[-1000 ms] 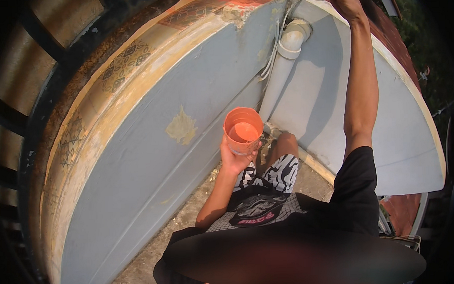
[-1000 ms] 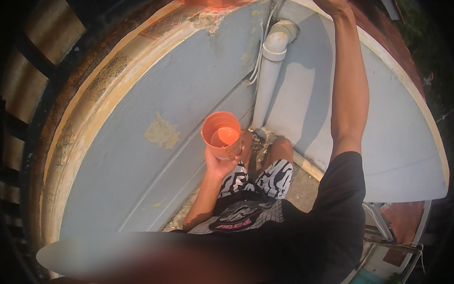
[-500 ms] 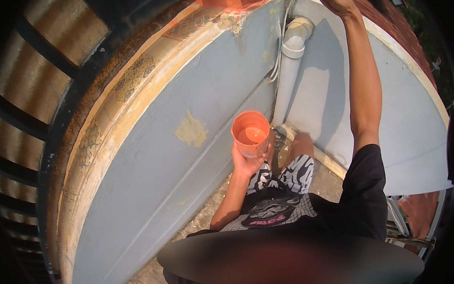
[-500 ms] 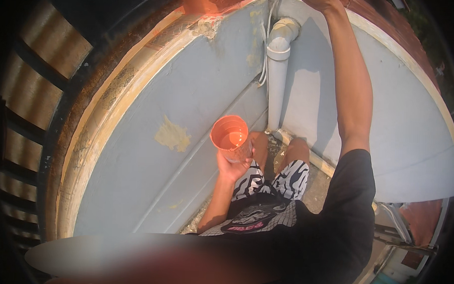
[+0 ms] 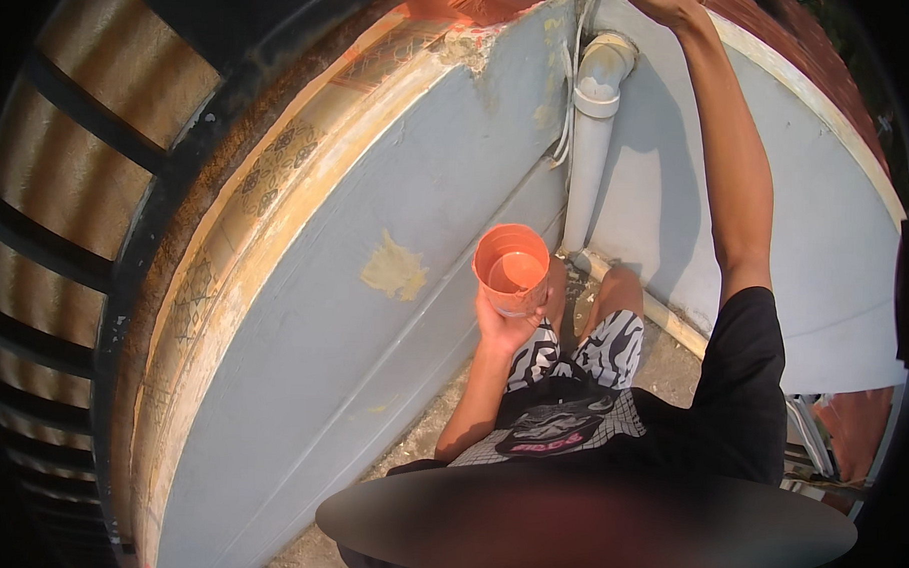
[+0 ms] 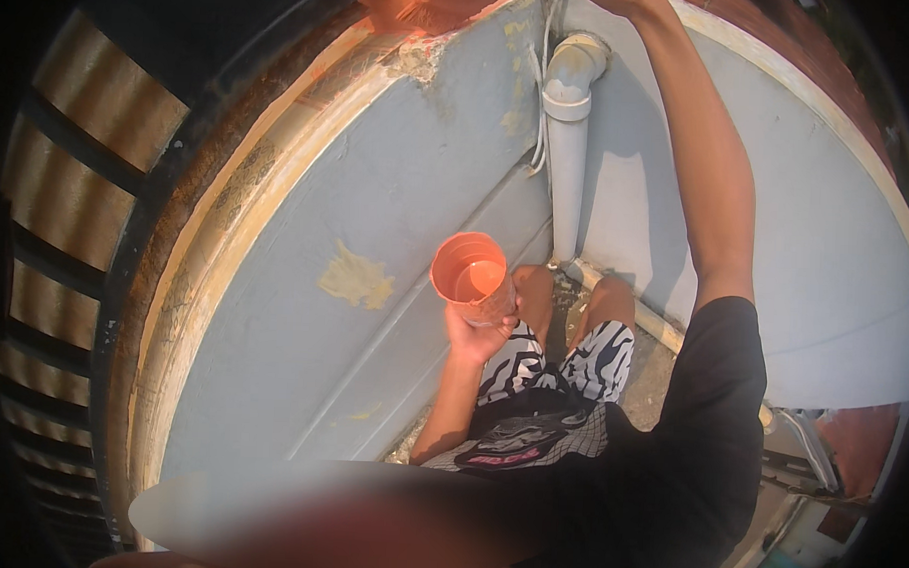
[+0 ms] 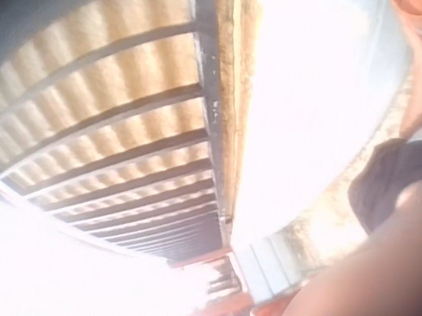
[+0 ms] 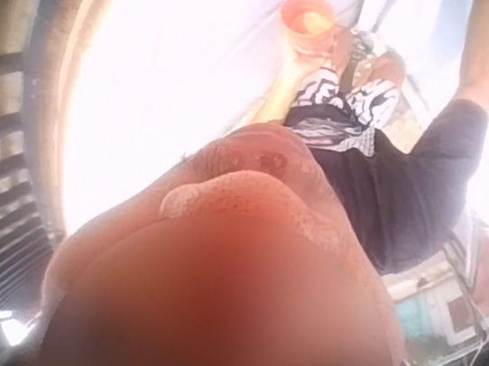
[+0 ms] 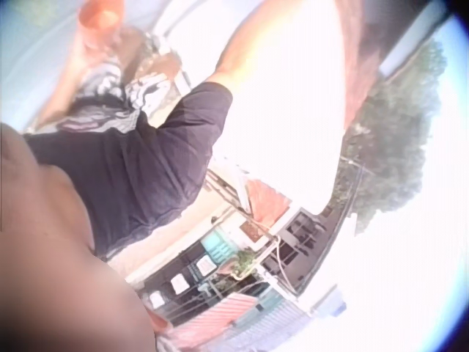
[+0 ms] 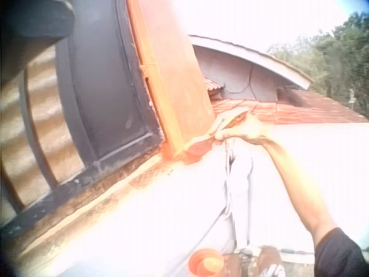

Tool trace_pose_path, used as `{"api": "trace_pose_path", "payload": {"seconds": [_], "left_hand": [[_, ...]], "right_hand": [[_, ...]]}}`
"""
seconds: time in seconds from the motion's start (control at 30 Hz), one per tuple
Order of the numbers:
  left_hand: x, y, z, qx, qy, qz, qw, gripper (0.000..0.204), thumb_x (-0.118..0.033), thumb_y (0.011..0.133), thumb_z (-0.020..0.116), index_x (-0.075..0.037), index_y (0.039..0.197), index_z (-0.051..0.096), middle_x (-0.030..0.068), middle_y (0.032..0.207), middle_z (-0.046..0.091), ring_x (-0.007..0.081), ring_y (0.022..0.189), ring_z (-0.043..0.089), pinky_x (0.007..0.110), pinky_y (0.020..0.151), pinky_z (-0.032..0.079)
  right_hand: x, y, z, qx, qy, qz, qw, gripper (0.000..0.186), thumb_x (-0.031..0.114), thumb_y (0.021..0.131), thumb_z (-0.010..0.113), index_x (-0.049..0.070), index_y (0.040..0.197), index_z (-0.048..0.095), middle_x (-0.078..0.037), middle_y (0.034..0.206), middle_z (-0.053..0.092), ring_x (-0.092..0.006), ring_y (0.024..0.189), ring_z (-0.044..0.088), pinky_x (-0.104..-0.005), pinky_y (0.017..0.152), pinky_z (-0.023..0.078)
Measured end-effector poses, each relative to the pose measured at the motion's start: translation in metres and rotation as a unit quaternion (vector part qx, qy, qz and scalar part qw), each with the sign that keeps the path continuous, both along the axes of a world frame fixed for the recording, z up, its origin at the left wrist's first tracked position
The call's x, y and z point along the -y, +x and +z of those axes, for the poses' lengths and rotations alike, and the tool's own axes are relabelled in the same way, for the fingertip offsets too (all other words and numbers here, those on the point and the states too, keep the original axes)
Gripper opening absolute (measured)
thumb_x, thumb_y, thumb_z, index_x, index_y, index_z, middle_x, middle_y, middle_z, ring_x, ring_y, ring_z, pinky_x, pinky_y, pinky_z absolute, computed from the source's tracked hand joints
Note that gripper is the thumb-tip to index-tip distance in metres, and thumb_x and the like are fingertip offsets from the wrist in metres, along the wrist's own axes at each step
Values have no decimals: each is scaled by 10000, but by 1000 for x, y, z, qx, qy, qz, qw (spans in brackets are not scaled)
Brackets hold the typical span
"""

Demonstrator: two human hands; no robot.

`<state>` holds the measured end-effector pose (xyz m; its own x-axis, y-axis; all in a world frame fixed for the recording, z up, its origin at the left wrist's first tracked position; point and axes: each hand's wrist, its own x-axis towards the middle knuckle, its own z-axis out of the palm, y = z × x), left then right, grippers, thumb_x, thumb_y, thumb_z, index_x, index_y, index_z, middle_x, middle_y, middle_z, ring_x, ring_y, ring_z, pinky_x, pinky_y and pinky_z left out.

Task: The person paints a vertical wall section with orange paint using a brush and a small container. They repeatedly dip the brush into the container and apply paint to the wall surface, working along the edge near a metal grate and tiled roof.

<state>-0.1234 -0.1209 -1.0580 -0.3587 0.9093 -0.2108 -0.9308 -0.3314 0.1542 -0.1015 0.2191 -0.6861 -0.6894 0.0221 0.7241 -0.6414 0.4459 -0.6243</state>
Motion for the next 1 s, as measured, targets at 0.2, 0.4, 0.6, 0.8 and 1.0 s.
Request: {"api": "trace_pose_path", "payload": {"seconds": [0.2,0.4,0.6,0.8,1.0], "left_hand": [[4,19,8,0,24,-4,1000,679,-623,969,450,-79,1360,554,179,1227,645,360,977,659,371,633,548],[17,16,14,-9,16,1,1000,722,-666,971,439,-74,1369,548,183,1221,650,351,978,660,364,640,541],[10,19,13,-15,5,-7,1000,724,-664,978,426,-66,1369,545,182,1210,650,352,973,656,365,641,540],[3,11,13,-19,22,-15,999,680,-618,974,447,-67,1359,548,182,1219,639,363,983,645,365,642,540],[-2,14,19,-20,15,-7,1000,573,-505,967,493,-66,1329,558,195,1214,627,379,975,636,354,632,540]], "right_hand": [[-28,16,2,-70,25,-12,997,171,-43,832,763,-62,1002,758,-155,958,750,-234,838,741,-347,765,615],[-17,7,-6,-124,-26,56,990,152,-8,851,768,-49,997,764,-160,985,748,-225,893,732,-335,795,603],[10,19,14,-67,8,-3,998,155,-6,851,776,-42,1001,756,-139,919,752,-211,844,736,-315,761,604],[66,16,25,-116,59,-32,991,107,-44,869,721,-29,974,741,-105,881,748,-161,818,715,-298,761,580],[86,-16,6,-96,139,-35,985,141,-70,826,720,-13,955,730,-82,868,728,-120,851,673,-294,805,538]]}}
